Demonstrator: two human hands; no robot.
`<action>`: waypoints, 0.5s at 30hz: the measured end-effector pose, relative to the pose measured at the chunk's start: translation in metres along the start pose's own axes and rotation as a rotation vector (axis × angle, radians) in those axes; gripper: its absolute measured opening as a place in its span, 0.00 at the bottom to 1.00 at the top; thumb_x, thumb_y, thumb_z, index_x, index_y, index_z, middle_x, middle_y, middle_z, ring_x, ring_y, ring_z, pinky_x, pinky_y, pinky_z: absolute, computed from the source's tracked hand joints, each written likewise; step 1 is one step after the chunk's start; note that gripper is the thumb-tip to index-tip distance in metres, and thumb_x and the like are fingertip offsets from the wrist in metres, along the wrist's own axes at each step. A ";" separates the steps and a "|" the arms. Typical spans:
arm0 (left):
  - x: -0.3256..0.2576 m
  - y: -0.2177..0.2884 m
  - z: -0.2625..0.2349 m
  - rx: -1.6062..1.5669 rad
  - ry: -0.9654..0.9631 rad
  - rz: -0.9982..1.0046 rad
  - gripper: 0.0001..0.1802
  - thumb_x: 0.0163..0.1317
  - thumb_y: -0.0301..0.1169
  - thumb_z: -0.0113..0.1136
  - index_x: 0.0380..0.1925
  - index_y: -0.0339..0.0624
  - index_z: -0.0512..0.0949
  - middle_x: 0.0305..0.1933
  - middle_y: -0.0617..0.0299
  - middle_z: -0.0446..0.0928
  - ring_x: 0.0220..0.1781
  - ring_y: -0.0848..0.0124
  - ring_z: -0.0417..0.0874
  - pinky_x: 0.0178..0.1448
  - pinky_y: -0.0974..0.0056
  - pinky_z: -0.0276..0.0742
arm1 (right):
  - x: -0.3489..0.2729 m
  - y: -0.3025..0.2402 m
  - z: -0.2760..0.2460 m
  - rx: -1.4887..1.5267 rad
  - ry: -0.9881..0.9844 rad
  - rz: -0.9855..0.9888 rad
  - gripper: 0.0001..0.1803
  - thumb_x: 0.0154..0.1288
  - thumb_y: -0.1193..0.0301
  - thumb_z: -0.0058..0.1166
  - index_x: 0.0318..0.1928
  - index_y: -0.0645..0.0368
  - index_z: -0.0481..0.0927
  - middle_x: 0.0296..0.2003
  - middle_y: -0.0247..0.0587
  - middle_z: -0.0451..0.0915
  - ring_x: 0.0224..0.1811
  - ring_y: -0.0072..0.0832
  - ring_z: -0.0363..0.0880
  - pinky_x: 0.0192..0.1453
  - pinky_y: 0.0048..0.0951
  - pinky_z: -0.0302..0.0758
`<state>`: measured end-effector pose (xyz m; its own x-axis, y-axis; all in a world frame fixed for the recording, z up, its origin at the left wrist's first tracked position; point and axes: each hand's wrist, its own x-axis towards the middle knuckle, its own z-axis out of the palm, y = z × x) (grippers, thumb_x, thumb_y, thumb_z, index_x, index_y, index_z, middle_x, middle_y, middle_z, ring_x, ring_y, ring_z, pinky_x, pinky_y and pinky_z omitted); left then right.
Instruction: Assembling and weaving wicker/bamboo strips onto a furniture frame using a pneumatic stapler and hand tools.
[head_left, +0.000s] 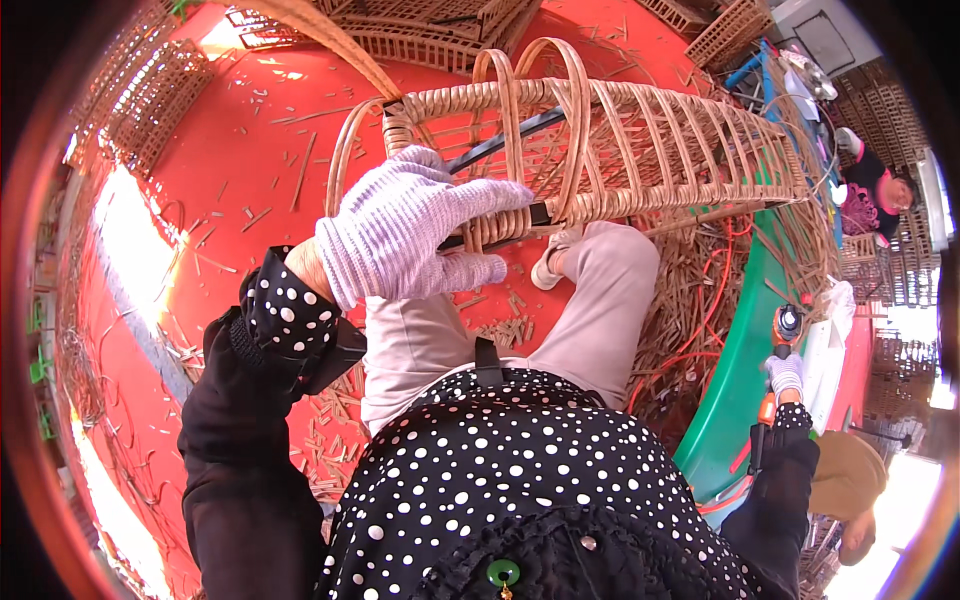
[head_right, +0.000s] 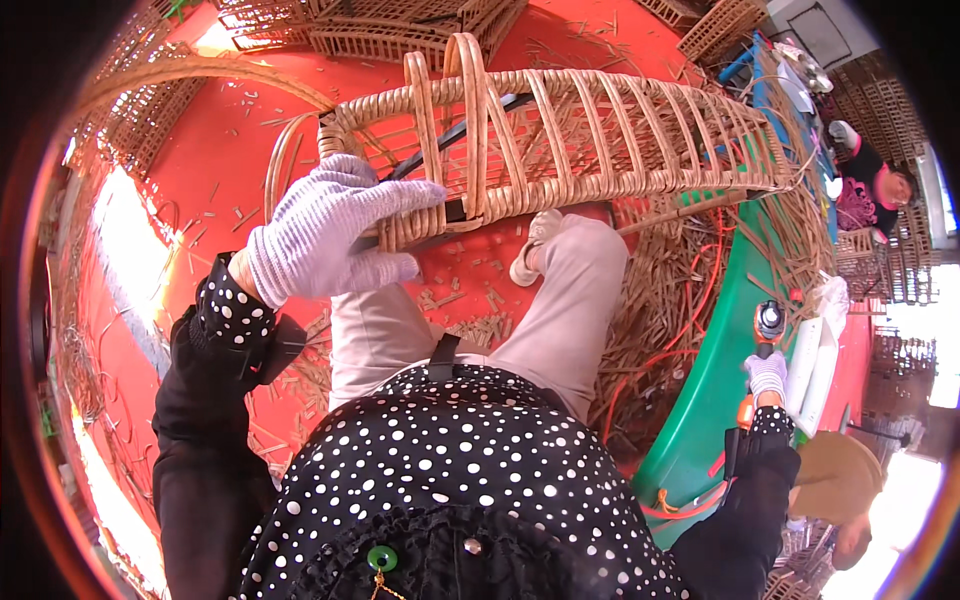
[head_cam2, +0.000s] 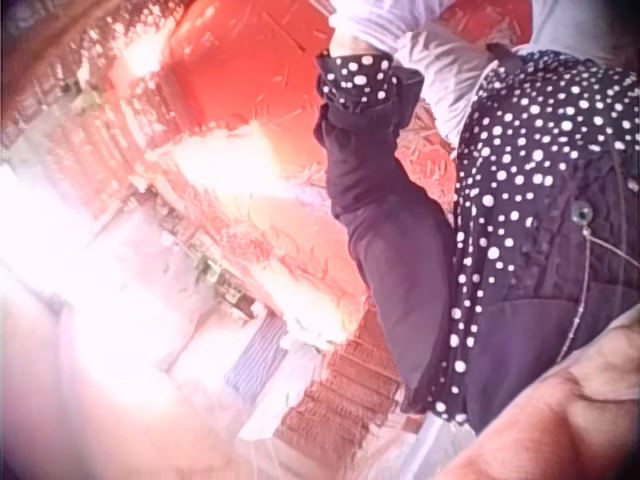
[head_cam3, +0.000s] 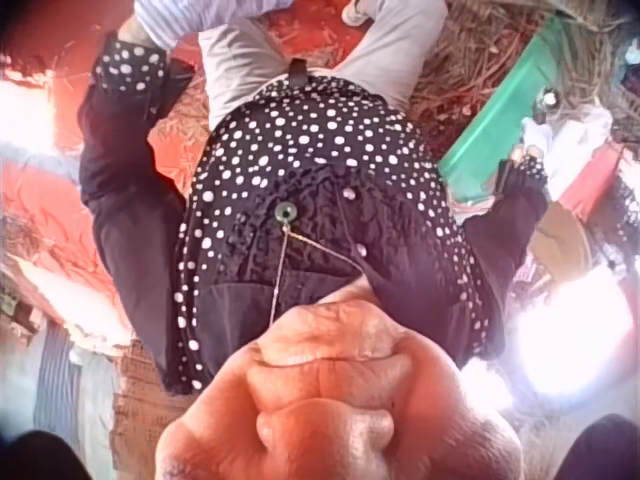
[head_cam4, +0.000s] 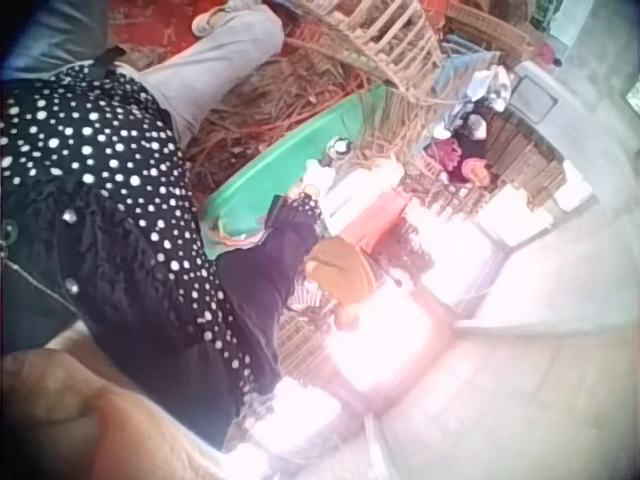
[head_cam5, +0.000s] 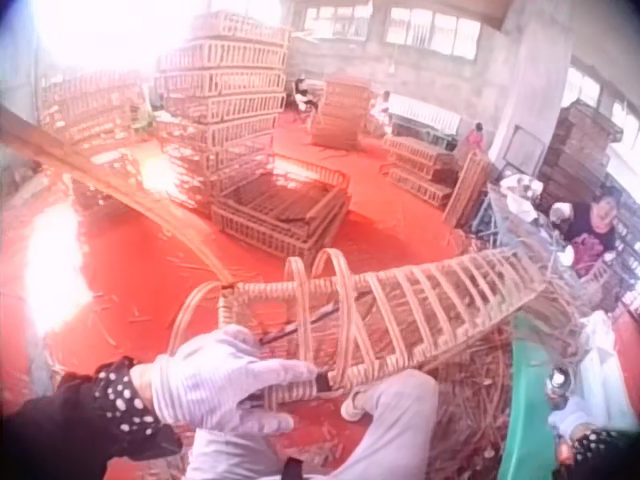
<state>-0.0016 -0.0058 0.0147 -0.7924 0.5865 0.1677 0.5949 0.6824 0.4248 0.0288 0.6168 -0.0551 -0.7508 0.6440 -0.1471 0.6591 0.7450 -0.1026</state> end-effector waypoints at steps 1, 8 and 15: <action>0.000 0.000 0.001 0.009 -0.012 -0.009 0.31 0.44 0.47 0.65 0.49 0.49 0.74 0.27 0.53 0.74 0.36 0.54 0.74 0.46 0.54 0.69 | 0.007 -0.001 0.005 0.010 0.007 0.048 0.20 0.45 0.69 0.53 0.38 0.70 0.70 0.20 0.47 0.75 0.16 0.35 0.75 0.17 0.33 0.71; 0.003 0.009 0.006 0.038 0.054 -0.088 0.27 0.43 0.41 0.65 0.46 0.46 0.76 0.30 0.53 0.76 0.37 0.56 0.76 0.46 0.57 0.70 | 0.013 -0.074 -0.010 -0.473 -0.028 -0.043 0.34 0.49 0.47 0.54 0.45 0.67 0.75 0.43 0.61 0.75 0.49 0.47 0.74 0.51 0.39 0.70; 0.015 0.017 0.006 -0.073 -0.028 -0.232 0.20 0.46 0.36 0.63 0.41 0.41 0.78 0.27 0.55 0.79 0.29 0.61 0.79 0.37 0.63 0.74 | -0.119 -0.202 -0.018 0.271 -0.046 -0.960 0.12 0.53 0.67 0.57 0.36 0.60 0.77 0.32 0.47 0.79 0.32 0.39 0.79 0.38 0.30 0.74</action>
<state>-0.0027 0.0169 0.0192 -0.9018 0.4308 0.0337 0.3856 0.7671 0.5127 -0.0157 0.3923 0.0004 -0.9720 -0.2215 0.0783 -0.2337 0.8779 -0.4179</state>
